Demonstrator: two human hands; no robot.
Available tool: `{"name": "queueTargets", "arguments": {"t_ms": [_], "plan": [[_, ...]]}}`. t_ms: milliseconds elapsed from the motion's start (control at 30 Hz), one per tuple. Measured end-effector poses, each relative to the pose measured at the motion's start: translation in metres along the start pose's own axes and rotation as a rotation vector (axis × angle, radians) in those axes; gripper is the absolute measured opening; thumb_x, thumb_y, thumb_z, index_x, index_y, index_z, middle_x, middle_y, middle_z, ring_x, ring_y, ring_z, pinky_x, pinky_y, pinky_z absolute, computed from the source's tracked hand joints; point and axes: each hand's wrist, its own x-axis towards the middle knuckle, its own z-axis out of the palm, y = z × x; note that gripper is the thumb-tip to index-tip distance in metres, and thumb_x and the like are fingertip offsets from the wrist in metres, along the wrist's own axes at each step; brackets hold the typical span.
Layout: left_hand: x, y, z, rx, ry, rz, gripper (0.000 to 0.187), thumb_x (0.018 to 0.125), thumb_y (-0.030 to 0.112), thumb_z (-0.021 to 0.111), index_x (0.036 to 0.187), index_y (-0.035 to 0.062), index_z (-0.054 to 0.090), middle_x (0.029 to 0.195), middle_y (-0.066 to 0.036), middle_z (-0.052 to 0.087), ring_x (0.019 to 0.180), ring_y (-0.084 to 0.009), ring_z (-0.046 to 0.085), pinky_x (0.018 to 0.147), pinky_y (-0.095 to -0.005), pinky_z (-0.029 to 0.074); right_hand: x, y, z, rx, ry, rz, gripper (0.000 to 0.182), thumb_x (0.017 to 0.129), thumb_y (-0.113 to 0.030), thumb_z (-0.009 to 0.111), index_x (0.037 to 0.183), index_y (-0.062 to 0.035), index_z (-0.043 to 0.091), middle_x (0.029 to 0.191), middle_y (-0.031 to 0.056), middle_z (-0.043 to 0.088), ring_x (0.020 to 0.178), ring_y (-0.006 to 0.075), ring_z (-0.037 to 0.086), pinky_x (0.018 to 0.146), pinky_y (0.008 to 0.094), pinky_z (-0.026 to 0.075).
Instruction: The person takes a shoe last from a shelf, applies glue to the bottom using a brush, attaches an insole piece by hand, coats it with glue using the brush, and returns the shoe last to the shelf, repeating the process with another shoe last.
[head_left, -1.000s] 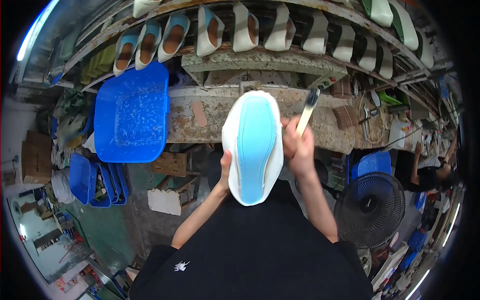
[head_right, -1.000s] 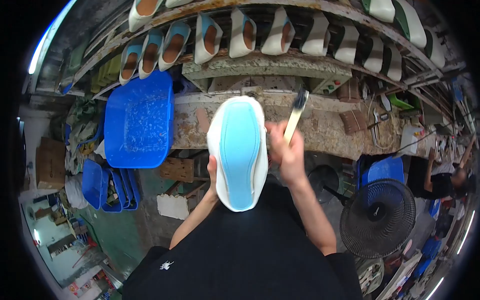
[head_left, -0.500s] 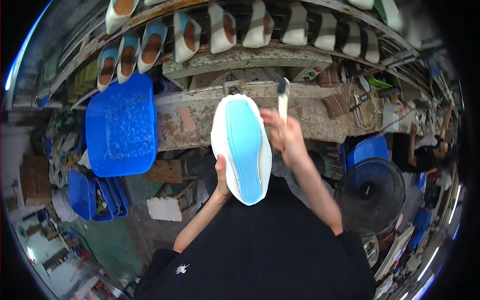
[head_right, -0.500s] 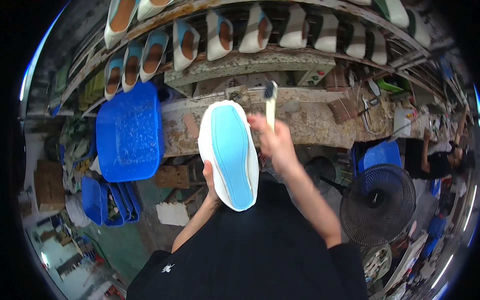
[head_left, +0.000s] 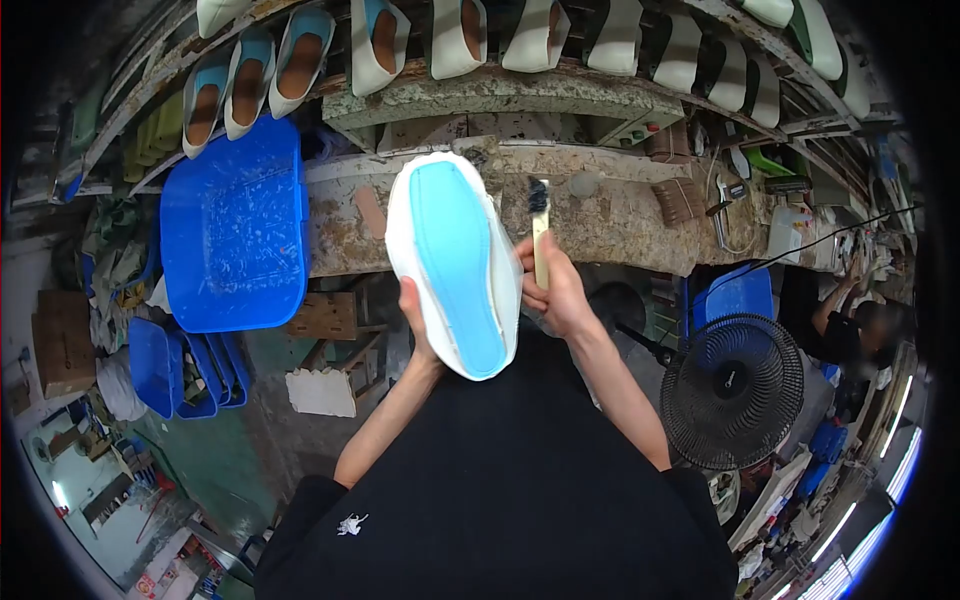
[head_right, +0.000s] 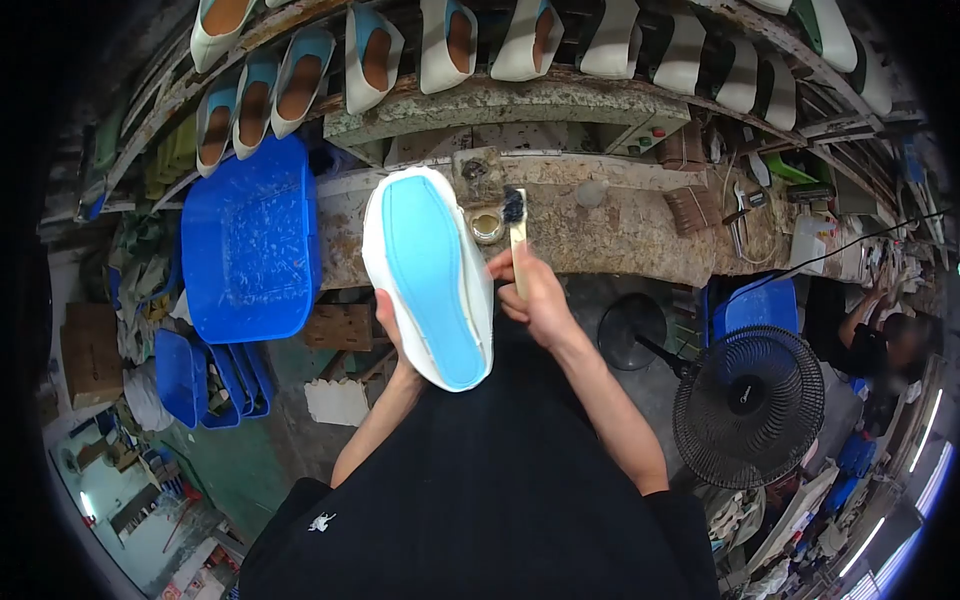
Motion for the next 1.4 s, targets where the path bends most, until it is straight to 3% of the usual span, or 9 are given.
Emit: {"name": "queueTargets", "arguments": {"t_ms": [100,133,267,333,467,767,867,967,1400], "plan": [[-0.001,0.023,-0.007,-0.033,0.111,0.028,0.100,0.095,0.082,0.039,0.162,0.0081,0.027,0.151,-0.015,0.047,0.133,-0.0311,0.054,0.110,-0.0451,0.048,0.051,0.035,-0.082,-0.671,0.086,-0.130,0.053,0.114,-0.045,0.036,0.101,-0.0014,0.064,0.084,0.0040,0.064,0.056,0.0091,0.047,0.054,0.0293,0.040],[-0.001,0.027,-0.018,-0.023,0.103,0.055,0.097,0.097,0.079,0.038,0.162,0.0079,0.028,0.151,-0.015,0.049,0.133,-0.0306,0.054,0.110,-0.0451,0.049,0.070,0.058,-0.108,-0.862,0.124,-0.300,0.045,0.113,-0.040,0.041,0.102,-0.0032,0.064,0.080,0.0093,0.067,0.065,0.0258,0.062,0.063,0.0416,0.048],[0.002,0.047,-0.049,-0.055,0.150,0.067,0.094,0.098,0.077,0.039,0.159,0.0062,0.034,0.147,-0.017,0.054,0.126,-0.0304,0.060,0.103,-0.0447,0.054,0.109,0.075,-0.130,-1.356,0.079,-0.208,0.033,0.108,-0.035,0.049,0.102,-0.0069,0.063,0.081,0.0241,0.066,0.085,0.0484,0.065,0.072,0.0538,0.050],[0.001,0.052,-0.069,-0.164,0.147,-0.004,0.103,0.092,0.085,0.039,0.157,0.0043,0.036,0.140,-0.022,0.057,0.109,-0.0347,0.069,0.081,-0.0487,0.064,0.128,0.087,-0.140,-1.464,0.068,-0.195,0.033,0.109,-0.035,0.048,0.102,-0.0069,0.064,0.083,0.0238,0.067,0.085,0.0480,0.065,0.072,0.0547,0.051],[-0.008,0.067,-0.062,-0.510,-0.182,-0.062,0.112,0.088,0.091,0.037,0.154,0.0004,0.037,0.122,-0.028,0.064,0.095,-0.0407,0.073,0.075,-0.0531,0.065,0.150,0.094,-0.141,-1.657,0.079,-0.206,0.027,0.107,-0.030,0.051,0.103,-0.0075,0.066,0.086,0.0234,0.069,0.085,0.0468,0.067,0.073,0.0571,0.052],[0.000,0.047,-0.107,-0.429,0.283,0.028,0.113,0.087,0.091,0.034,0.156,0.0021,0.035,0.113,-0.029,0.068,0.084,-0.0439,0.075,0.070,-0.0568,0.065,0.159,0.111,-0.136,-1.709,0.179,-0.376,0.020,0.101,-0.022,0.062,0.113,-0.0059,0.061,0.099,0.0211,0.071,0.086,0.0436,0.069,0.073,0.0545,0.054],[-0.001,0.050,-0.108,-0.398,0.262,0.023,0.112,0.088,0.090,0.036,0.158,0.0035,0.034,0.122,-0.029,0.066,0.088,-0.0440,0.074,0.072,-0.0574,0.065,0.165,0.116,-0.134,-1.736,0.212,-0.361,0.019,0.099,-0.020,0.063,0.111,-0.0045,0.059,0.099,0.0222,0.069,0.086,0.0445,0.069,0.072,0.0547,0.055],[-0.005,0.056,-0.104,-0.193,0.055,0.039,0.097,0.100,0.079,0.032,0.164,0.0066,0.020,0.156,-0.017,0.039,0.138,-0.0277,0.049,0.110,-0.0427,0.047,0.176,0.124,-0.137,-1.769,0.237,-0.356,0.017,0.098,-0.019,0.063,0.107,-0.0043,0.059,0.099,0.0230,0.069,0.085,0.0447,0.069,0.070,0.0546,0.056],[-0.015,0.067,-0.078,0.099,0.197,0.108,0.101,0.097,0.080,0.038,0.163,0.0044,0.022,0.155,-0.020,0.042,0.136,-0.0307,0.052,0.109,-0.0436,0.049,0.179,0.130,-0.134,-1.821,0.180,-0.493,0.013,0.092,-0.016,0.066,0.098,-0.0051,0.060,0.096,0.0189,0.068,0.079,0.0416,0.071,0.068,0.0514,0.058]]}}
